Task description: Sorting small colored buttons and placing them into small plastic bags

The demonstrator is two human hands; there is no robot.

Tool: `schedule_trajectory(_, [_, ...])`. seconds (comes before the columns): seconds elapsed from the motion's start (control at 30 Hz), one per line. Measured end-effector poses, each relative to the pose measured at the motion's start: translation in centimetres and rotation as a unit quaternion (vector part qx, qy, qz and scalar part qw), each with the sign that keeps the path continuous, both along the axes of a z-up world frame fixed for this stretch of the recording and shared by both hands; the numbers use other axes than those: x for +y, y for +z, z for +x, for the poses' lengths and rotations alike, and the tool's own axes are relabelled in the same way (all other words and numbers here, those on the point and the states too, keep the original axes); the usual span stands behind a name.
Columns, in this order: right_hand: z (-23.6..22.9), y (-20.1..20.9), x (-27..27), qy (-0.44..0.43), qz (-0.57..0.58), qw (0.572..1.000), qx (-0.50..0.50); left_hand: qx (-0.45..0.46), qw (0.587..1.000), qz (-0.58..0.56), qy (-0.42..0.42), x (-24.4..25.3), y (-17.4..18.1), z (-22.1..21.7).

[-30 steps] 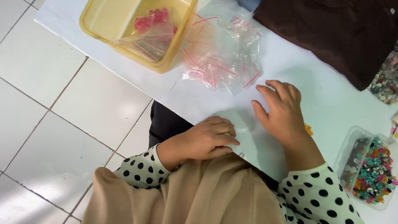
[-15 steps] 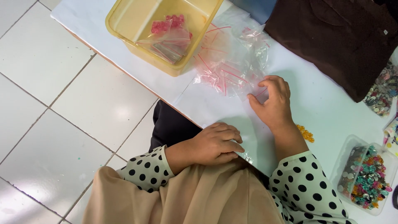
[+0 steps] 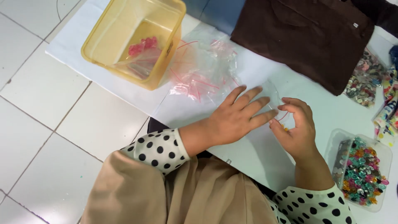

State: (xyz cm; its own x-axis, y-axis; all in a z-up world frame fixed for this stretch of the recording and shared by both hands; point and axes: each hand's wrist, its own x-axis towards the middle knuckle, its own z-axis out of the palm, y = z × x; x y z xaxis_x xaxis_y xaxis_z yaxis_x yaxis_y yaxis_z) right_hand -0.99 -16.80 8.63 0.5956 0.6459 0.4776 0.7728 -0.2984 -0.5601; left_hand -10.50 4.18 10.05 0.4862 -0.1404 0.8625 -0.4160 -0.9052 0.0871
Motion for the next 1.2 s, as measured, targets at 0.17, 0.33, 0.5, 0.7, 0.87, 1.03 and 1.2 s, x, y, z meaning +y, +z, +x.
schedule_trajectory(0.17, [1.2, -0.4, -4.0, -0.045, 0.051, 0.997, 0.026, -0.029, 0.998, 0.005, -0.048, -4.3, -2.5, 8.0])
schedule_trajectory(0.33, [1.6, -1.4, -5.4, -0.101, 0.085, 0.990, 0.042, 0.006, 0.994, -0.052, -0.098, -5.4, -5.8, 11.2])
schedule_trajectory(0.5, [2.3, -1.7, -5.1, -0.096, 0.106, 0.989, 0.037, 0.175, 0.961, -0.153, -0.150, -3.1, -7.6, 11.3])
schedule_trajectory(0.7, [3.1, -4.5, -6.0, -0.097, 0.118, 0.987, 0.050, 0.245, 0.934, -0.165, -0.200, -4.0, -9.1, 10.5])
schedule_trajectory(0.87, [2.7, -4.1, -5.9, -0.095, 0.127, 0.983, 0.092, 0.216, 0.947, -0.167, -0.170, -4.6, -8.1, 10.3])
schedule_trajectory(1.03, [2.8, -5.2, -6.2, -0.077, 0.177, 0.968, 0.161, 0.135, 0.982, -0.082, -0.103, -5.9, -5.9, 9.4])
schedule_trajectory(1.2, [2.3, -6.5, -6.4, -0.077, 0.221, 0.947, 0.221, 0.114, 0.993, -0.002, -0.040, -7.7, -6.5, 8.8])
